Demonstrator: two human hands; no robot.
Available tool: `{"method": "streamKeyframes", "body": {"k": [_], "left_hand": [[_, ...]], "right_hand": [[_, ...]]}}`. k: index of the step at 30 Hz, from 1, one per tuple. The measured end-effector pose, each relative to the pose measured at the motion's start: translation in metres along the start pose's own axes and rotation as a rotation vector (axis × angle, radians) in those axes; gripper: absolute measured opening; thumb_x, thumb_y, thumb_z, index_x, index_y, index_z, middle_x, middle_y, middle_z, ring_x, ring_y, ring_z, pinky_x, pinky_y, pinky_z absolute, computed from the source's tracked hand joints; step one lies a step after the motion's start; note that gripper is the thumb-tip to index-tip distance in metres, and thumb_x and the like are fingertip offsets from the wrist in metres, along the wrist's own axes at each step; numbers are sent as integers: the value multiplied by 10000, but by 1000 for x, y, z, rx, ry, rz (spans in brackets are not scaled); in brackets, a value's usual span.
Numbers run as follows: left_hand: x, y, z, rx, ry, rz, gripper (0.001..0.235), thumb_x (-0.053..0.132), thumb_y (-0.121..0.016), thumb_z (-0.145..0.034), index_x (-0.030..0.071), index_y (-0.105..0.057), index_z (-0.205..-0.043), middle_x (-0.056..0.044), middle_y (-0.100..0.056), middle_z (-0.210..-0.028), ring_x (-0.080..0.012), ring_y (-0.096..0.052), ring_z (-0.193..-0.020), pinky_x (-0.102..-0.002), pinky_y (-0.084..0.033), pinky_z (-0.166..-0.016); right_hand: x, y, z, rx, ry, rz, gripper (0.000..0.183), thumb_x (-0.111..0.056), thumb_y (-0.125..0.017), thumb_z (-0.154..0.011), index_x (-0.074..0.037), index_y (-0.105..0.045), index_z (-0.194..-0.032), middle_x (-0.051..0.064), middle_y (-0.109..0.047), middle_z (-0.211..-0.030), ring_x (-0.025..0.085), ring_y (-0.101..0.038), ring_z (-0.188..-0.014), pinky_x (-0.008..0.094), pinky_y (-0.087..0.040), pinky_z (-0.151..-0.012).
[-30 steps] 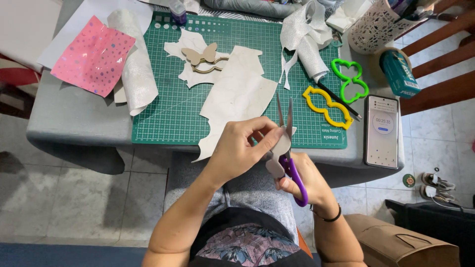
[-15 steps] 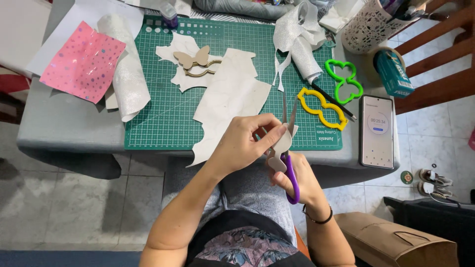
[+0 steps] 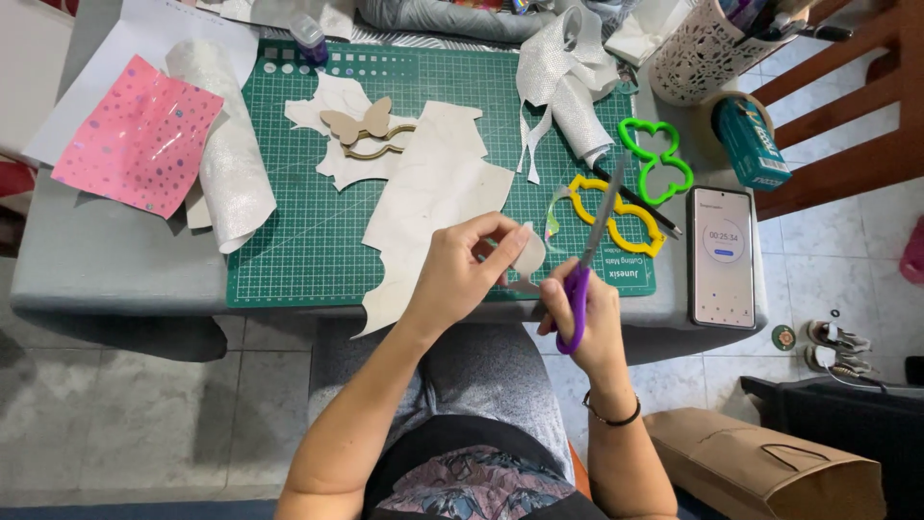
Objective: Tracing a butterfly template onto a white sheet and cutting the shape out using scissors
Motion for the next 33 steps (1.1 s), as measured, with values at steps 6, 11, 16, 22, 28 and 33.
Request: {"method": "streamKeyframes", "body": {"k": [6, 11, 16, 22, 28, 33], "left_hand": [[-2, 12, 30, 109, -20, -68, 145, 166, -696, -964, 62, -750, -879, -96, -694, -647, -136, -649, -451, -216, -514, -409], [-6, 34, 61, 141, 3, -41, 128, 109, -693, -953, 30, -754, -873, -83, -688, -594, -111, -636, -425, -204, -497, -401], [-4, 33, 84, 56, 88, -84, 70, 105, -734, -899, 43, -767, -901, -103, -747, -620, -130, -665, -426, -223, -519, -416], [-9, 51, 113, -40, 184, -171, 143, 223, -705, -906, 89, -753, -923, -2, -760, -724, -67, -644, -488, -199, -540, -511], [-3, 88, 116, 35, 143, -231, 168, 250, -692, -910, 93, -753, -919, -24, -764, -684, -75, -678, -517, -203, -560, -523], [13, 142, 92, 229, 124, -298, 172, 192, -694, -927, 37, -742, -987, -83, -753, -682, -121, -665, -499, -241, -546, -502]], "right_hand": [[-6, 11, 0, 159, 42, 48, 239, -197, -844, -841, -84, -717, -1008, 56, -707, -616, 170, -665, -461, 259, -531, -523], [-15, 43, -27, 252, 29, 546, 315, -393, -849, -904, -156, -656, -981, 35, -750, -875, 300, -685, -662, 402, -510, -691], [15, 33, -62, 5, -226, 874, 289, -394, -744, -901, -158, -607, -996, 95, -713, -853, 415, -716, -857, 540, -540, -799], [3, 49, -82, -45, -281, 975, 182, -428, -647, -926, -315, -618, -1066, 79, -748, -923, 469, -679, -854, 584, -444, -607], [12, 145, -156, 387, -6, 1114, 201, -230, -801, -1022, -90, -671, -1086, 104, -746, -888, 360, -711, -771, 555, -542, -609], [-13, 118, -123, 373, 102, 916, 251, -275, -836, -1010, -115, -643, -1013, 81, -701, -800, 345, -691, -711, 482, -517, -707]]}}
Point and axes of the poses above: each hand's wrist, its own z-axis away from the middle knuckle, its own y-axis out of the back of the hand, x = y × z, the point moved 9 cm from there along -z, towards the middle knuckle
